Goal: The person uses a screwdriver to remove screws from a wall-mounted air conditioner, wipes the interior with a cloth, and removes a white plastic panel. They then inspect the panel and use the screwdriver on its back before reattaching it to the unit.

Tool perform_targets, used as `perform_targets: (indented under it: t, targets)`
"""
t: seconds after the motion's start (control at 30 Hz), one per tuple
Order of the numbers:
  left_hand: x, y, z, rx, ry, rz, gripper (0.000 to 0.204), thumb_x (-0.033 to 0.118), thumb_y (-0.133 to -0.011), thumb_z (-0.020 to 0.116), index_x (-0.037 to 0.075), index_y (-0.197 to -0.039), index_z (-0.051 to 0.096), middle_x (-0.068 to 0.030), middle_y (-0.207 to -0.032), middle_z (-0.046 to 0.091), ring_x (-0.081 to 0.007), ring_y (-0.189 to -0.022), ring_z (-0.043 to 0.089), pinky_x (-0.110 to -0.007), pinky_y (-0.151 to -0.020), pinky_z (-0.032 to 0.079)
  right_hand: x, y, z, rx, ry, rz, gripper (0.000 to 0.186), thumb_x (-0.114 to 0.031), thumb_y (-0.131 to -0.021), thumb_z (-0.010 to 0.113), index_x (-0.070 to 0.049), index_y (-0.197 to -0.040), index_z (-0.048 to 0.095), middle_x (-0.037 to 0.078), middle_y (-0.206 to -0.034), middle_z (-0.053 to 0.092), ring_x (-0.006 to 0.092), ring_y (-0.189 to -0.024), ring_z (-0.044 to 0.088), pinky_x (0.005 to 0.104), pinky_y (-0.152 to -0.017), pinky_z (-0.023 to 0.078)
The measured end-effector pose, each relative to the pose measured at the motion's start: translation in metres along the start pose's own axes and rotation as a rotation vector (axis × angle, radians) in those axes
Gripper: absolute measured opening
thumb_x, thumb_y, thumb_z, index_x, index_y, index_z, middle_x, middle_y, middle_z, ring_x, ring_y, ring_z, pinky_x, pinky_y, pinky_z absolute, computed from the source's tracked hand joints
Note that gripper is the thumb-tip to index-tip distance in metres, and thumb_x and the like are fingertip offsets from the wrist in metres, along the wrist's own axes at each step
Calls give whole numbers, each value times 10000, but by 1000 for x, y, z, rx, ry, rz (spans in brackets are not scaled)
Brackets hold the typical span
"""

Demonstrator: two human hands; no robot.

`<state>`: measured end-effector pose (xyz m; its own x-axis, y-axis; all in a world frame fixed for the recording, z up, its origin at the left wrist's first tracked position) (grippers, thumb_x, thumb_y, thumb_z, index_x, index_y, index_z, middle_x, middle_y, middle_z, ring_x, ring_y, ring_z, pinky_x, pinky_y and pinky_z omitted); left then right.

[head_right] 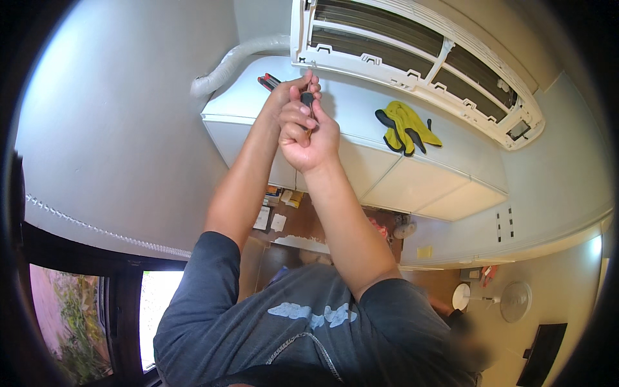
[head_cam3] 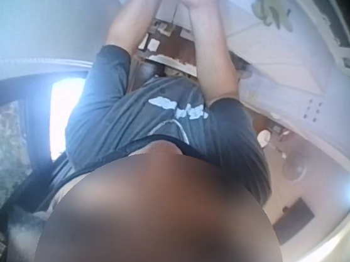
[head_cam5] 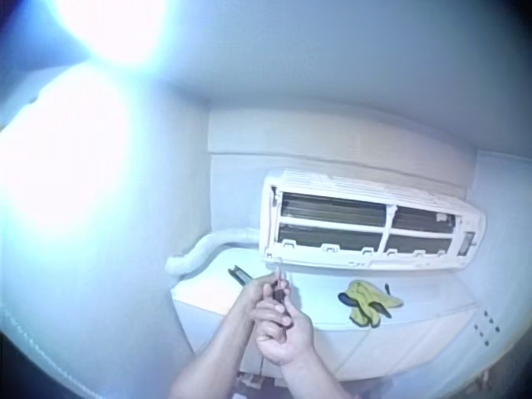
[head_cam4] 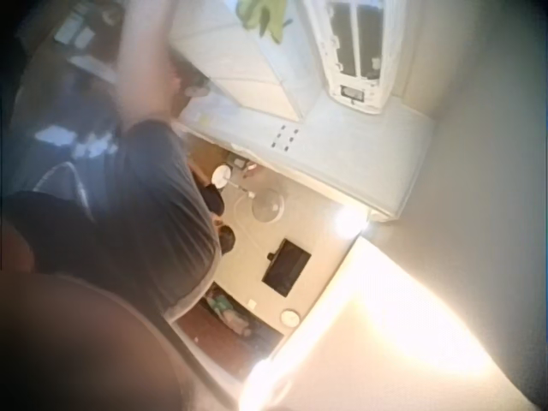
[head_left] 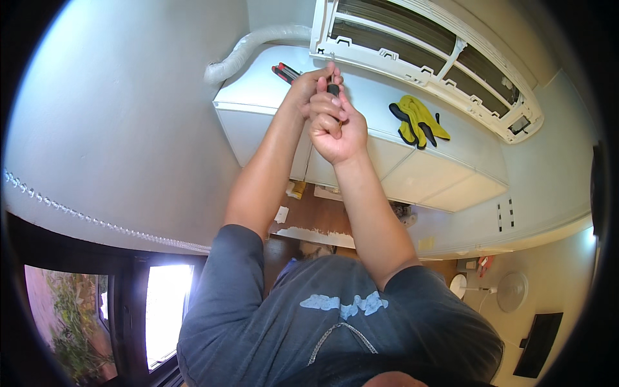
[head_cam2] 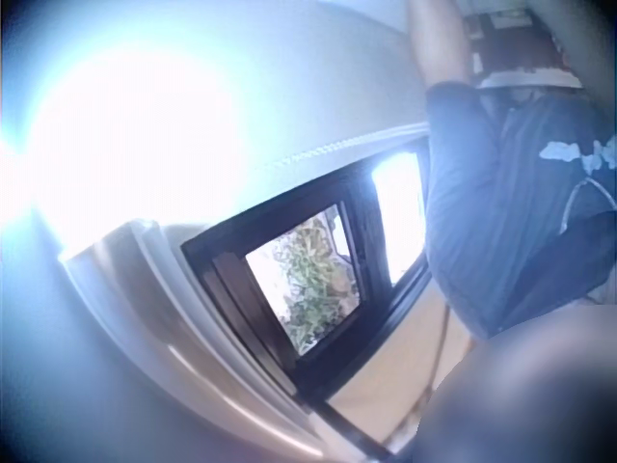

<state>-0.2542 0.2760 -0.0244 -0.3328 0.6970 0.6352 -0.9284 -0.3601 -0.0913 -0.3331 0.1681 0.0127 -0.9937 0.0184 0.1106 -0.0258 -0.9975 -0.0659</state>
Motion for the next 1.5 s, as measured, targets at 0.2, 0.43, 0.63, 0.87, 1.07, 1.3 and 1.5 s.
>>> perform_targets:
  t: [0.2, 0.43, 0.63, 0.87, 1.07, 1.3, 1.5]
  targets:
    - [9, -1, -17, 215, -263, 41, 252, 253, -1039, 624, 36, -911, 614, -64, -780, 633, -167, -686, 589, -285, -670, 520, -44, 11, -41, 501, 643, -315, 476, -407, -1112, 418, 26, -1185, 604, 36, -813, 538, 93, -579, 455, 227, -410, 283]
    - [10, -3, -14, 221, -205, 48, 235, 236, -1020, 658, 17, -935, 658, -57, -819, 652, -133, -684, 584, -266, -647, 517, -13, -3, -28, 137, 206, -78, 501, -449, -1090, 494, 29, -1186, 607, 23, -842, 508, 73, -585, 437, 213, -415, 277]
    - [13, -3, -22, 298, -247, -17, 212, 235, -997, 687, 33, -940, 663, -48, -793, 654, -145, -660, 594, -246, -631, 520, -6, -5, -17, 159, 228, 15, 490, -484, -1086, 485, -9, -1081, 600, 11, -752, 487, 76, -570, 446, 225, -427, 282]
    - [10, -6, -17, 257, -216, -58, 192, 185, -1004, 666, 9, -937, 634, -44, -756, 621, -130, -650, 589, -256, -579, 515, -42, 8, -46, 475, 559, -180, 538, -511, -1099, 395, -24, -967, 584, 6, -760, 502, 82, -582, 440, 224, -447, 291]
    - [12, -10, -6, 111, -71, -96, 155, 133, -1024, 622, -1, -954, 586, -55, -739, 582, -156, -629, 540, -288, -597, 511, 10, -7, -4, -57, -25, 286, 421, -403, -1094, 403, -48, -935, 566, 25, -778, 534, 140, -612, 461, 260, -470, 333]
    - [15, -14, -18, 162, -153, -51, 213, 174, -1018, 650, -21, -958, 588, -65, -729, 569, -174, -618, 530, -288, -580, 497, -29, 7, -49, 520, 567, -130, 498, -457, -1102, 348, -21, -1017, 572, 50, -780, 525, 140, -617, 477, 270, -469, 325]
    - [11, -19, -15, 80, -54, -63, 221, 199, -992, 693, 1, -919, 630, -56, -696, 585, -181, -624, 568, -283, -590, 508, 10, -11, -16, 28, 109, 258, 531, -521, -1081, 369, -40, -1031, 590, 60, -835, 549, 149, -645, 495, 278, -491, 314]
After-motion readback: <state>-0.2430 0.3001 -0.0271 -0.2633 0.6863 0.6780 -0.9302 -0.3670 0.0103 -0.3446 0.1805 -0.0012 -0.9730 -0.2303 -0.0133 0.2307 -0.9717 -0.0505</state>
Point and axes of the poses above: each hand's wrist, its own y-axis away from the middle knuckle, its own z-axis out of the palm, x = y × z, the point moved 9 cm from there along -y, towards the middle knuckle
